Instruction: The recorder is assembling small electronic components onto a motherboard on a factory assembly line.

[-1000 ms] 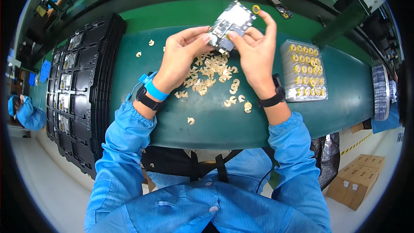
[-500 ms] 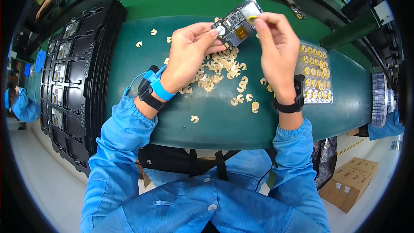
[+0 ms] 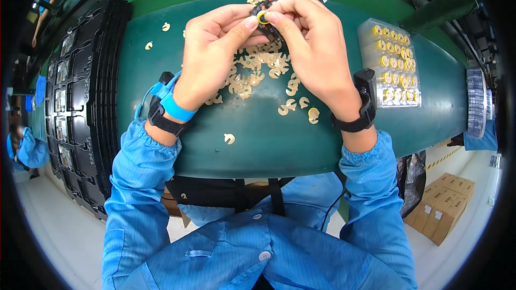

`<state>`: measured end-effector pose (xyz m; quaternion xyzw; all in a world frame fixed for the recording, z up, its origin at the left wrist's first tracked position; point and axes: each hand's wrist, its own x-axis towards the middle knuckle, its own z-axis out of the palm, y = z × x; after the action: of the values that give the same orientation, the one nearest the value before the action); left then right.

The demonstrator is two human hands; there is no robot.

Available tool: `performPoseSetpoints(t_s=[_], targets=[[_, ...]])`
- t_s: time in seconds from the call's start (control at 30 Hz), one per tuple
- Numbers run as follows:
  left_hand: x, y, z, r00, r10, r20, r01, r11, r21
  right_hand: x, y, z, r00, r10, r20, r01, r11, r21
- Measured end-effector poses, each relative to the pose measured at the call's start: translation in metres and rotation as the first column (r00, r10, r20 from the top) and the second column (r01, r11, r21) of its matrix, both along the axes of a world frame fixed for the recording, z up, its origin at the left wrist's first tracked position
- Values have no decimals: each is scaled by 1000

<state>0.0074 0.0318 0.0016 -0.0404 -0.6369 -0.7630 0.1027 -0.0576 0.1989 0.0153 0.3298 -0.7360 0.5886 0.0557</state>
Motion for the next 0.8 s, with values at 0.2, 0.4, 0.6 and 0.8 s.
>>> performPoseSetpoints(t_s=[0.2,0.4,0.6,0.8], targets=[[1,0,0,1000,-1,-17,0,1000,-15,1,2,0,998,-14,-65,19,997,73],[1,0,-1,1000,0,-21,2,998,57,1,-1,-1,996,-29,-80,31,999,24],[3,0,3,1000,2,-16,-2,1000,9,2,-3,-1,997,-31,-71,29,999,-30],[3,2,3,999,30,-24,-30,1000,6,3,-3,0,994,-41,-103,35,998,-59]])
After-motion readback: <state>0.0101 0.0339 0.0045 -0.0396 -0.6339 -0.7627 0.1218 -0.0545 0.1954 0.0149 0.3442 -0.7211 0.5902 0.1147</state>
